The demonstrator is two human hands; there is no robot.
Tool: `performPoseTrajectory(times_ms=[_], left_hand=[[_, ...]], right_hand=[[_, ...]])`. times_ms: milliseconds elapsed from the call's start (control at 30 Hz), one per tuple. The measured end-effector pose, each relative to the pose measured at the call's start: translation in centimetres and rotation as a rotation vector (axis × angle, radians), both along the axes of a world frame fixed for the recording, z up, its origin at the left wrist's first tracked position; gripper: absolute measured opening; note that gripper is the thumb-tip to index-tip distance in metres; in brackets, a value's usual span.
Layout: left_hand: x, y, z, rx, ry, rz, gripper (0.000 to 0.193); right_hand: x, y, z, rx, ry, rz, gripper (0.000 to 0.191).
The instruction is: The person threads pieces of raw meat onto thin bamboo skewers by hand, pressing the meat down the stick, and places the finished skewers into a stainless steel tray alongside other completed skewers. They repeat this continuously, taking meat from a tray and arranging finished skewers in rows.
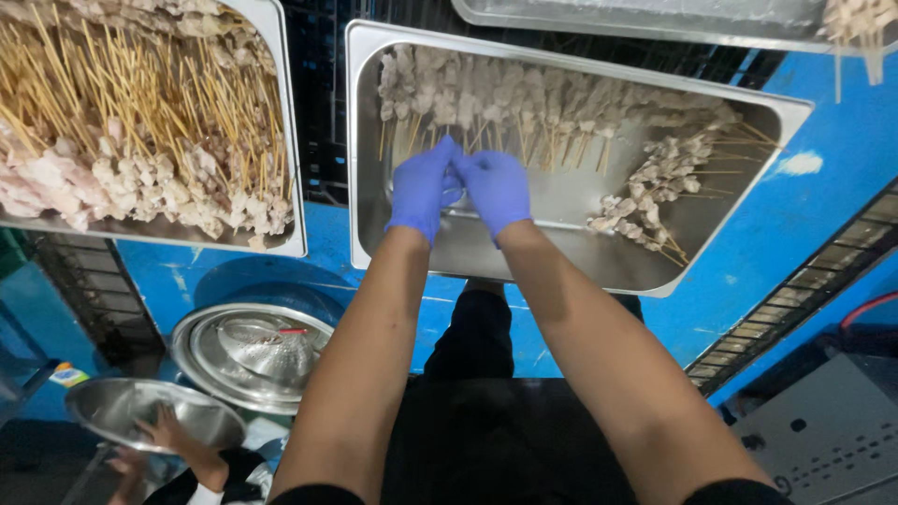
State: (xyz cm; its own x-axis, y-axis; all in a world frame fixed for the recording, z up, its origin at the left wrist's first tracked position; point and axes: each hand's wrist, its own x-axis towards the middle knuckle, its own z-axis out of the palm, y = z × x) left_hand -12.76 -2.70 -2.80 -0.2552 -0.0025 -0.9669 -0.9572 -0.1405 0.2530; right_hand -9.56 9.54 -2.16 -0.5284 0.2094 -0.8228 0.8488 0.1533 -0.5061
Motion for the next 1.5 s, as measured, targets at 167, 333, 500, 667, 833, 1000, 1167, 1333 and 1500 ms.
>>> performPoseTrajectory(times_ms=[167,333,500,667,833,1000,1167,1333,1500], left_hand=[[2.0,-0.9,2.6,0.052,-0.038,-0.049,0.033],[4.1,0.1,3.2,0.045,-0.222,-0.009,0.040],[9.7,3.5,3.7,0.012,-0.100,0.076,0.045],[15.7,14.2,7.2,0.099,0.054,0.019,0.039],[16.1,29.6,10.1,0.466,0.036,-0.161,0.034],[12.9,43.7,8.4,0.412,0.174,-0.186,0.033],[9.3,52.9,2.4,-0.032,0.396,-0.366,0.039],[5.8,56.0,-0.8,0.023,0.331,-0.228,0.040],[4.3,56.6,-1.2,0.307,0.075,0.016,0.037]], right_hand=[[-0.7,0.3,2.5,0.093,-0.024,0.184,0.033],[0.3,3.9,6.6,0.167,-0.036,0.330,0.038],[3.2,16.3,8.0,0.266,0.334,0.217,0.021],[-0.7,35.5,3.5,0.691,0.584,0.179,0.017],[-2.9,46.9,0.5,1.130,0.302,0.669,0.092],[-3.6,50.5,-0.8,0.786,0.008,0.564,0.081],[-4.9,52.0,0.3,0.803,-0.229,0.756,0.040],[-5.9,54.5,1.1,0.748,-0.209,0.977,0.027],[-5.5,57.0,0.5,0.459,0.056,0.979,0.028]])
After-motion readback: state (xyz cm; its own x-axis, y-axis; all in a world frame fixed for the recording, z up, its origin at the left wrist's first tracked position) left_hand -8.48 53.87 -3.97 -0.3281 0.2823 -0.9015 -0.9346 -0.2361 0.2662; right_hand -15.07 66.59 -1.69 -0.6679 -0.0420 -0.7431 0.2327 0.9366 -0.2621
